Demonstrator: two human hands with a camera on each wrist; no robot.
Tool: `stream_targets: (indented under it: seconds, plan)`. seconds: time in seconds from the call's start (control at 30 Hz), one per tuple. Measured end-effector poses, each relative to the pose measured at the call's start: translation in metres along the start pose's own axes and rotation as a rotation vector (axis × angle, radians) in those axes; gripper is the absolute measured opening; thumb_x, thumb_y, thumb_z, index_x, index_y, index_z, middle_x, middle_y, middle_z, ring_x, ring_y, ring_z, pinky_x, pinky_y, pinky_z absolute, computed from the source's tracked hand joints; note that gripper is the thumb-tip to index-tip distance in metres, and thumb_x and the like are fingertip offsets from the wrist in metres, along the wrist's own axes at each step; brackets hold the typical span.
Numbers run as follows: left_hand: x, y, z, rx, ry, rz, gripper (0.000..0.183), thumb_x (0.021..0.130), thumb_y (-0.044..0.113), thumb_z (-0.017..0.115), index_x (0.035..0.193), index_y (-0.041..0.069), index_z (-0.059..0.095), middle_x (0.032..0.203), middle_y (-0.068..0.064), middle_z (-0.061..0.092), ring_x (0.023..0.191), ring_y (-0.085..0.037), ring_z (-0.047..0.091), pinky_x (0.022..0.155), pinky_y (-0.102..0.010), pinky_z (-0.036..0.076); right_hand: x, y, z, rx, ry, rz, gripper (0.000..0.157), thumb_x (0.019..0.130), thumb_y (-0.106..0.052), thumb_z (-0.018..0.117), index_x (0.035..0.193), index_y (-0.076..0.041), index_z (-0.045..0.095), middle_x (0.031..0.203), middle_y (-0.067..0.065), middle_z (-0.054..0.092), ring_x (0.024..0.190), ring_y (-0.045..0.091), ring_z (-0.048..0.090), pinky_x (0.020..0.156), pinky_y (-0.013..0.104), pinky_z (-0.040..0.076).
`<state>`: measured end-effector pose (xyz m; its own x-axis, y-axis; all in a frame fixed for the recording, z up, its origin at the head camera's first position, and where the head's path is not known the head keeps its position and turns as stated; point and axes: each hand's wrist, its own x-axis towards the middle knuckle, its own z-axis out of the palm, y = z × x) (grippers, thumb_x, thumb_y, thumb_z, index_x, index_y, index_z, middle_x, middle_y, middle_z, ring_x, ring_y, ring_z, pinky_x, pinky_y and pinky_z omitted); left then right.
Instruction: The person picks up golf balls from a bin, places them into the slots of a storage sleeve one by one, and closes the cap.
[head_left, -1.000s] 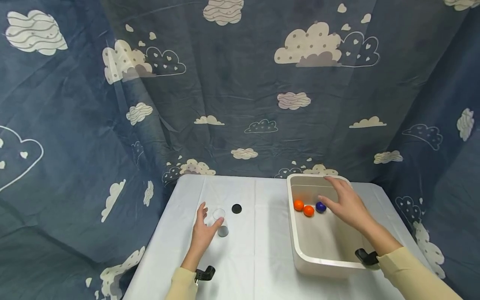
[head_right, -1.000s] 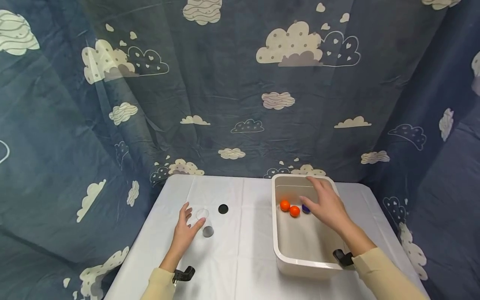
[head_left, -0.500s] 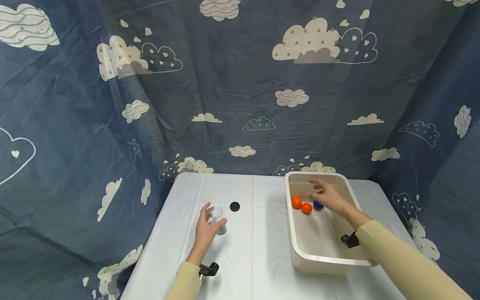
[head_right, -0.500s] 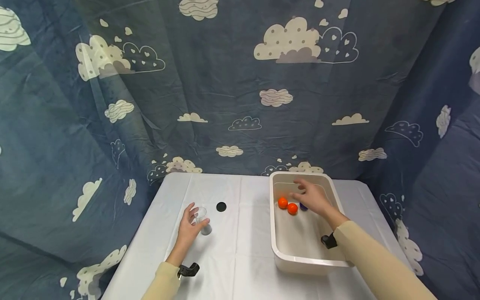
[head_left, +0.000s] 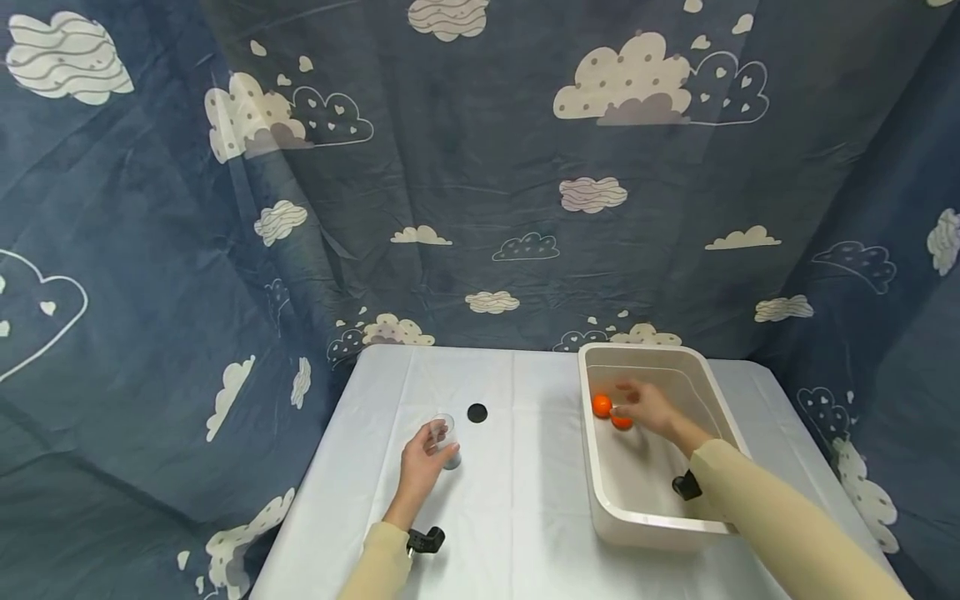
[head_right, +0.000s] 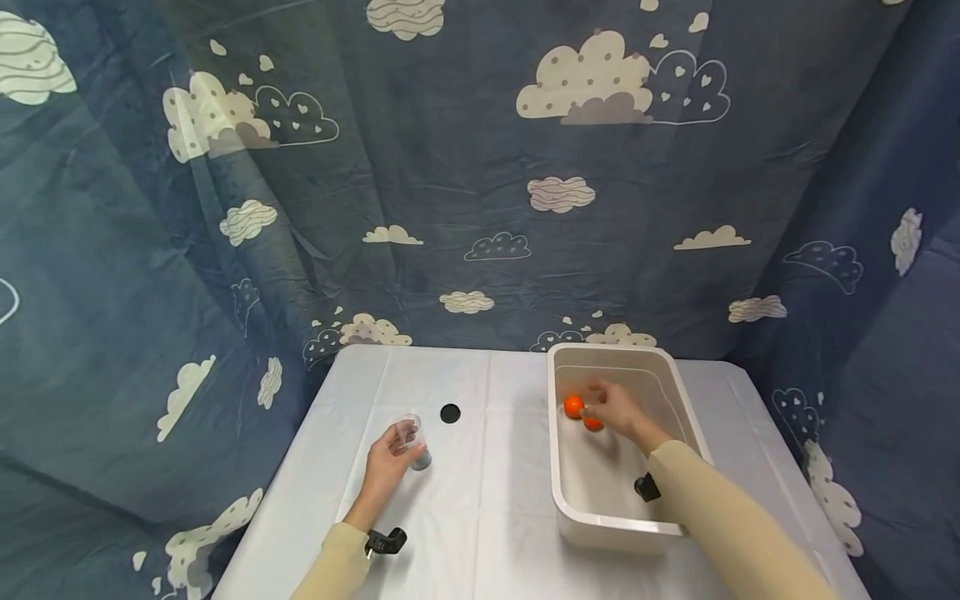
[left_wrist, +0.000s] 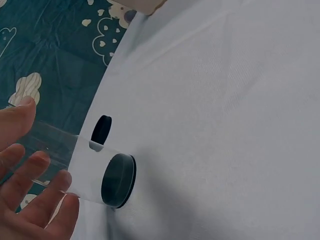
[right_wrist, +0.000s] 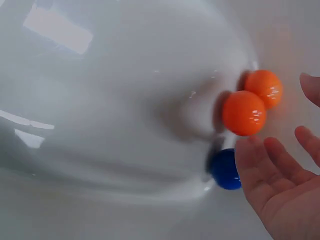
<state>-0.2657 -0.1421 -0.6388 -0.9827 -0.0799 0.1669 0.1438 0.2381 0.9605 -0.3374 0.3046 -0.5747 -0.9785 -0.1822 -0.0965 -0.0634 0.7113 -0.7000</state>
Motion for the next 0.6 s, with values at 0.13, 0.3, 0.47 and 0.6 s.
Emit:
stream_targets:
  seconds: [0.13,0.3,0.47,0.6]
  plan:
    - [0.000,-0.004,0.002,-0.034,0.004,-0.032,0.047,0.084,0.007,0.082,0.127,0.010,0.064,0.124,-0.007,0.067,0.121,-0.030,0.061,0.107,-0.044,0.043,0.002,0.009,0.003,-0.025,-0.012,0.040,0.058,0.090,-0.014,0.075,0.137,0.009,0.051,0.122,0.035,0.056,0.102,0.042,0.057,0.082,0.048,0.053]
    - [-0.002,-0.008,0.002,-0.103,0.005,-0.061,0.050,0.084,0.002,0.080,0.129,0.006,0.058,0.129,-0.012,0.064,0.127,-0.032,0.057,0.109,-0.040,0.040,0.006,0.020,0.007,-0.029,-0.029,0.084,0.057,0.088,-0.015,0.077,0.135,0.009,0.054,0.113,0.031,0.059,0.089,0.034,0.058,0.064,0.035,0.053]
    - [-0.002,-0.010,0.002,-0.170,-0.018,-0.062,0.052,0.084,-0.002,0.079,0.132,0.005,0.059,0.131,-0.017,0.063,0.128,-0.036,0.055,0.110,-0.045,0.039,0.011,0.029,0.009,-0.051,-0.081,0.101,0.052,0.084,-0.016,0.080,0.126,0.009,0.060,0.097,0.019,0.064,0.077,0.029,0.059,0.060,0.033,0.052]
    - [-0.003,0.000,0.000,-0.236,-0.046,-0.020,0.054,0.085,-0.007,0.076,0.135,-0.004,0.058,0.131,-0.030,0.059,0.127,-0.049,0.051,0.109,-0.055,0.036,0.015,0.033,0.009,-0.105,-0.100,0.130,0.050,0.082,-0.018,0.082,0.123,0.006,0.063,0.093,0.013,0.064,0.073,0.024,0.058,0.061,0.033,0.052]
